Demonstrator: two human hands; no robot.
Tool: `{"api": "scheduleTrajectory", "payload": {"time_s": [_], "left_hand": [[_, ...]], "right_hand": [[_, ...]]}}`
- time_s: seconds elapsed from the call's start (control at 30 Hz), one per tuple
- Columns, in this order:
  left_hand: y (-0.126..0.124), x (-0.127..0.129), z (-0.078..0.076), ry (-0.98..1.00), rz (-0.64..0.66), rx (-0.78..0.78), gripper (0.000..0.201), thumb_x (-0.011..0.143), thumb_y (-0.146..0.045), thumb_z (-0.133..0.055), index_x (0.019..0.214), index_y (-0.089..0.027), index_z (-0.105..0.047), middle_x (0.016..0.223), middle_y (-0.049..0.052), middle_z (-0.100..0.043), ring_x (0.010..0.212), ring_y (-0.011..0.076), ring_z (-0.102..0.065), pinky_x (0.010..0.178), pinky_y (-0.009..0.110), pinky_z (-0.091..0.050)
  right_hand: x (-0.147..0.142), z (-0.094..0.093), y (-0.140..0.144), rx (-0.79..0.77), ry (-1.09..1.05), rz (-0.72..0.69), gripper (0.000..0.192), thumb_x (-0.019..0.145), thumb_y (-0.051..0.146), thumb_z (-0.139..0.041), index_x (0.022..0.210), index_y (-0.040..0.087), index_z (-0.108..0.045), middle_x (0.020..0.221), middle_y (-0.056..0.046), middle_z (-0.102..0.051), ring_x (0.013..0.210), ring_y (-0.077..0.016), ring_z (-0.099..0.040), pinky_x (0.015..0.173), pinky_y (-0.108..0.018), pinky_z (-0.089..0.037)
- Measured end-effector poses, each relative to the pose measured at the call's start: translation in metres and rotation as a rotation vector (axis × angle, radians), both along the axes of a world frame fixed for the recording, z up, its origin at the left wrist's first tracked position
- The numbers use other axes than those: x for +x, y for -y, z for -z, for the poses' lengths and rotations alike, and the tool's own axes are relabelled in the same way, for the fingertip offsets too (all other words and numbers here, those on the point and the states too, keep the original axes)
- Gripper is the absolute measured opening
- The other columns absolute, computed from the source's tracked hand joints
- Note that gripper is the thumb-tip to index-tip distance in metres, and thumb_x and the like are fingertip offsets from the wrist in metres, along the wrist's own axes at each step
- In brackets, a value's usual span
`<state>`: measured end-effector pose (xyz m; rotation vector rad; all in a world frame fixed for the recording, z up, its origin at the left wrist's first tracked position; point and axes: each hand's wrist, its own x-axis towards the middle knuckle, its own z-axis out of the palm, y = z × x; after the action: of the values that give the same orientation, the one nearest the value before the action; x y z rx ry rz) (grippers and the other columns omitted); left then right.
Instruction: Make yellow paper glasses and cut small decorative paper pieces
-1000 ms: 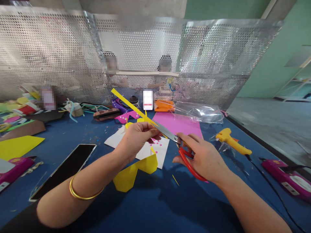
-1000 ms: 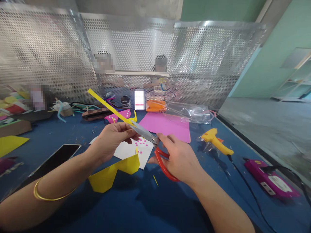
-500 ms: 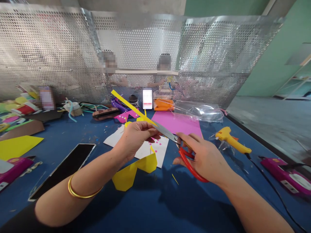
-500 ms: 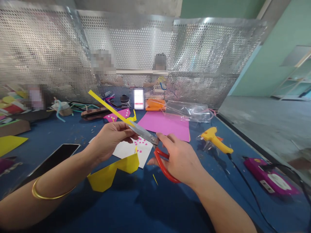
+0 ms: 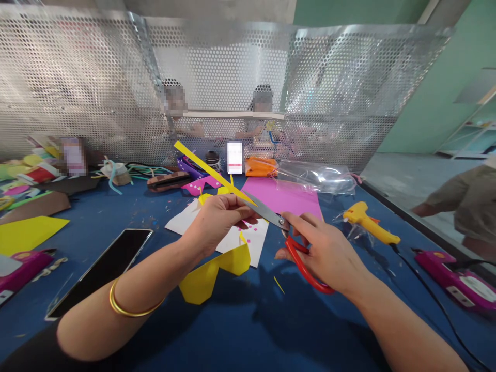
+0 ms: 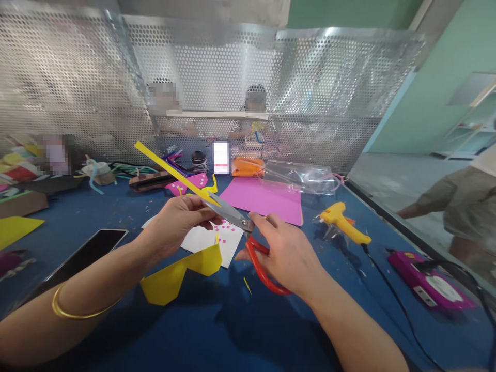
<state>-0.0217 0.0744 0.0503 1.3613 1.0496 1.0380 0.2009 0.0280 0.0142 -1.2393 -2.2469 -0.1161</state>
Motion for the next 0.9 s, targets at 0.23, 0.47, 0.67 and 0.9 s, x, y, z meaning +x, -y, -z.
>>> {"api": "scheduleTrajectory", "payload": {"time_s": [0.23,0.47,0.67,0.9], "left_hand": [[-0.0014,0.0004,0.0031,0.008,0.020,-0.002,0.008,0.074,-0.016,-0.067,0.066,-0.017,-0.071,0.066,0.001,-0.073,0.058,0.0108,-0.062,0.057,0.023,-0.049],[-0.0025,-0.0004,0.0036,0.020,0.047,-0.015,0.007,0.073,-0.018,-0.067,0.067,-0.017,-0.071,0.066,0.001,-0.072,0.060,0.0111,-0.063,0.058,0.023,-0.049],[-0.0024,-0.0007,0.0044,0.050,0.079,-0.017,0.010,0.072,-0.023,-0.070,0.064,-0.017,-0.069,0.066,0.001,-0.071,0.061,0.0112,-0.063,0.057,0.022,-0.048],[-0.0021,-0.0008,0.0029,0.020,0.072,-0.037,0.012,0.071,-0.026,-0.071,0.064,-0.017,-0.067,0.066,0.001,-0.070,0.060,0.0114,-0.063,0.059,0.024,-0.049]], "right_hand": [[-0.0006,-0.0005,0.0010,-0.015,-0.019,-0.001,0.064,0.094,0.062,-0.046,0.127,0.008,-0.059,0.086,-0.009,-0.062,0.057,-0.0159,-0.055,0.053,-0.032,-0.046],[-0.0010,-0.0005,0.0002,-0.004,-0.016,-0.001,0.060,0.095,0.059,-0.047,0.126,0.010,-0.059,0.086,-0.008,-0.063,0.056,-0.0149,-0.055,0.053,-0.030,-0.045],[-0.0005,0.0014,0.0003,0.010,-0.019,0.002,0.059,0.096,0.058,-0.046,0.125,0.009,-0.060,0.083,-0.007,-0.063,0.059,-0.0159,-0.057,0.055,-0.031,-0.046],[0.0001,0.0004,0.0022,0.017,0.002,0.018,0.060,0.095,0.059,-0.045,0.124,0.009,-0.060,0.083,-0.007,-0.063,0.057,-0.0159,-0.056,0.055,-0.032,-0.045]]}}
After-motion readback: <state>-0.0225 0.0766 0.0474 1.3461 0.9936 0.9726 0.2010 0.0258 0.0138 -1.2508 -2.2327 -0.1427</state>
